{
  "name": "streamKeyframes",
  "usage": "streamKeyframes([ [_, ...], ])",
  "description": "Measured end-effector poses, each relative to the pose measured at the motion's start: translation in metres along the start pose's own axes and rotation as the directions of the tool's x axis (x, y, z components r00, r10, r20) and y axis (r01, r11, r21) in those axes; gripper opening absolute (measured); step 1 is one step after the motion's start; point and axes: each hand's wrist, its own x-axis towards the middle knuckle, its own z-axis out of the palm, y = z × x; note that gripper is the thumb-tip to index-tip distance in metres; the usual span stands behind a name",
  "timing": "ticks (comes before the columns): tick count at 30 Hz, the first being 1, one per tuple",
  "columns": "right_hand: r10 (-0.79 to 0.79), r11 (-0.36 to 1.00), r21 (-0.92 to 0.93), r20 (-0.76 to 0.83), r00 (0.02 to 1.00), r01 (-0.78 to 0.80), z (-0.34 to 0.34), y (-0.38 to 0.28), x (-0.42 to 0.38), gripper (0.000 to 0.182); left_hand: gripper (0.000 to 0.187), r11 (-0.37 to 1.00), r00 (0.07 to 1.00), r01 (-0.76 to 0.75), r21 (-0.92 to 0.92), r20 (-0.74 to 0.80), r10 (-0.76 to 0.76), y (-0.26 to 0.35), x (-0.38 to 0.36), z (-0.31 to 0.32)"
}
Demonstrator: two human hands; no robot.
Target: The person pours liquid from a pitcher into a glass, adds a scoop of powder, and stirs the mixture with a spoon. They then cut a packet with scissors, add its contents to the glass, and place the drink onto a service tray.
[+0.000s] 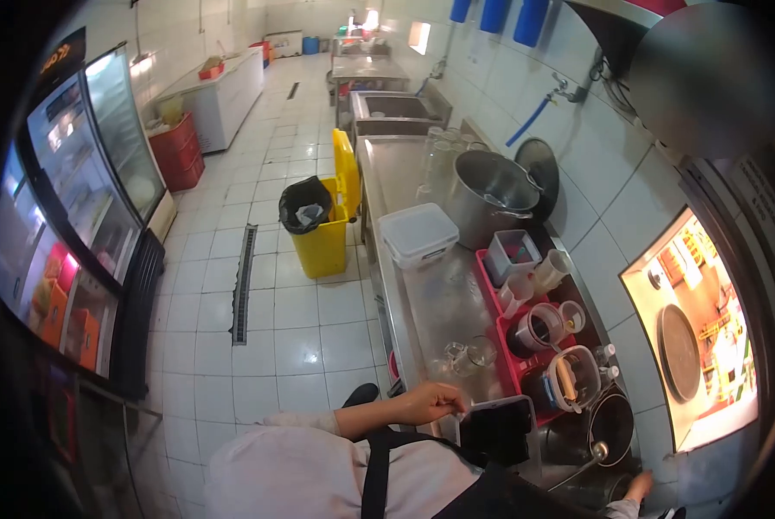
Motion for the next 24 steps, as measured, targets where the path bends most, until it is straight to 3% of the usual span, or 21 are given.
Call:
streamKeyframes([
  [1, 0.018, 0.999, 0.039, 0.032, 0.999, -0.020, 0.001, 0.002, 0.005, 0.026, 0.013, 1.000, 1.000, -0.004, -0.001, -0.018, 0.004, 0.003, -0.002, 0.001],
  [3, 0.032, 0.996, 0.086, 0.025, 0.999, -0.034, -0.001, 0.007, 0.006, 0.027, 0.018, 0.846, 0.960, -0.166, 0.506, -0.114, 0.256, 0.019, -0.003, 0.001],
  [4, 0.046, 0.992, 0.116, 0.016, 0.999, -0.048, -0.002, 0.006, 0.004, 0.028, 0.018, 0.845, 0.955, -0.166, 0.509, -0.130, 0.266, 0.031, -0.004, 0.000],
  [5, 0.061, 0.987, 0.149, 0.007, 0.998, -0.062, -0.003, 0.005, -0.001, 0.030, 0.018, 0.996, 0.991, -0.086, 0.036, -0.105, 0.089, 0.049, -0.005, -0.002],
  [6, 0.072, 0.979, 0.190, -0.005, 0.997, -0.070, -0.005, 0.006, -0.004, 0.031, 0.018, 0.897, 0.999, 0.045, -0.440, 0.004, -0.048, 0.058, -0.007, -0.003],
  [7, 0.080, 0.966, 0.249, -0.023, 0.997, -0.072, -0.006, 0.005, -0.008, 0.034, 0.018, 0.897, 0.999, 0.031, -0.441, -0.014, -0.041, 0.057, -0.006, -0.005],
  [8, 0.093, 0.946, 0.314, -0.040, 0.995, -0.075, -0.009, 0.005, -0.015, 0.036, 0.018, 0.998, 0.987, -0.060, 0.003, -0.151, 0.060, 0.054, -0.004, -0.007],
  [9, 0.101, 0.924, 0.375, -0.066, 0.993, -0.069, -0.015, 0.006, -0.021, 0.038, 0.019, 0.890, 0.953, -0.081, 0.450, -0.228, 0.202, 0.052, -0.005, -0.008],
  [10, 0.114, 0.893, 0.446, -0.091, 0.989, -0.062, -0.020, 0.007, -0.028, 0.041, 0.019, 0.891, 0.949, -0.081, 0.446, -0.238, 0.206, 0.052, -0.009, -0.008],
  [11, 0.120, 0.859, 0.510, -0.119, 0.986, -0.043, -0.025, 0.007, -0.034, 0.043, 0.020, 0.996, 0.973, 0.018, 0.092, -0.229, 0.003, 0.052, -0.012, -0.011],
  [12, 0.132, 0.817, 0.577, -0.150, 0.980, -0.021, -0.031, 0.005, -0.040, 0.046, 0.021, 0.955, 0.973, 0.140, -0.263, -0.143, -0.182, 0.055, -0.015, -0.017],
  [13, 0.141, 0.771, 0.637, -0.180, 0.974, 0.006, -0.037, 0.007, -0.047, 0.049, 0.021, 0.955, 0.972, 0.139, -0.261, -0.147, -0.182, 0.059, -0.020, -0.020],
  [14, 0.142, 0.728, 0.684, -0.217, 0.966, 0.047, -0.046, 0.008, -0.052, 0.052, 0.021, 0.979, 0.951, 0.035, 0.200, -0.309, 0.030, 0.066, -0.027, -0.021],
  [15, 0.129, 0.687, 0.718, -0.267, 0.955, 0.108, -0.062, 0.004, -0.056, 0.055, 0.021, 0.780, 0.892, 0.004, 0.626, -0.354, 0.280, 0.070, -0.035, -0.021],
  [16, 0.143, 0.657, 0.740, -0.312, 0.939, 0.146, -0.073, 0.007, -0.063, 0.050, 0.021, 0.783, 0.890, 0.017, 0.621, -0.367, 0.271, 0.061, -0.040, -0.023],
  [17, 0.132, 0.631, 0.744, -0.380, 0.915, 0.218, -0.094, 0.004, -0.068, 0.045, 0.019, 0.987, 0.916, 0.013, 0.163, -0.397, 0.053, 0.046, -0.041, -0.029],
  [18, 0.126, 0.610, 0.738, -0.450, 0.884, 0.289, -0.114, 0.002, -0.073, 0.041, 0.018, 0.942, 0.938, 0.034, -0.335, -0.314, -0.146, 0.038, -0.043, -0.033],
  [20, 0.084, 0.556, 0.697, -0.589, 0.804, 0.452, -0.154, 0.002, -0.082, 0.035, 0.017, 0.942, 0.921, 0.036, -0.334, -0.356, -0.161, 0.053, -0.055, -0.036],
  [22, 0.007, 0.477, 0.613, -0.720, 0.694, 0.630, -0.187, -0.012, -0.100, 0.033, 0.015, 0.991, 0.870, -0.046, 0.127, -0.483, 0.102, 0.056, -0.065, -0.038],
  [23, -0.046, 0.420, 0.577, -0.757, 0.651, 0.701, -0.201, -0.023, -0.116, 0.034, 0.015, 0.993, 0.885, -0.033, 0.116, -0.459, 0.083, 0.059, -0.070, -0.040],
  [24, -0.066, 0.265, 0.565, -0.798, 0.600, 0.781, -0.190, -0.038, -0.126, 0.039, 0.014, 0.996, 0.869, -0.040, -0.084, -0.494, -0.007, 0.063, -0.072, -0.040],
])
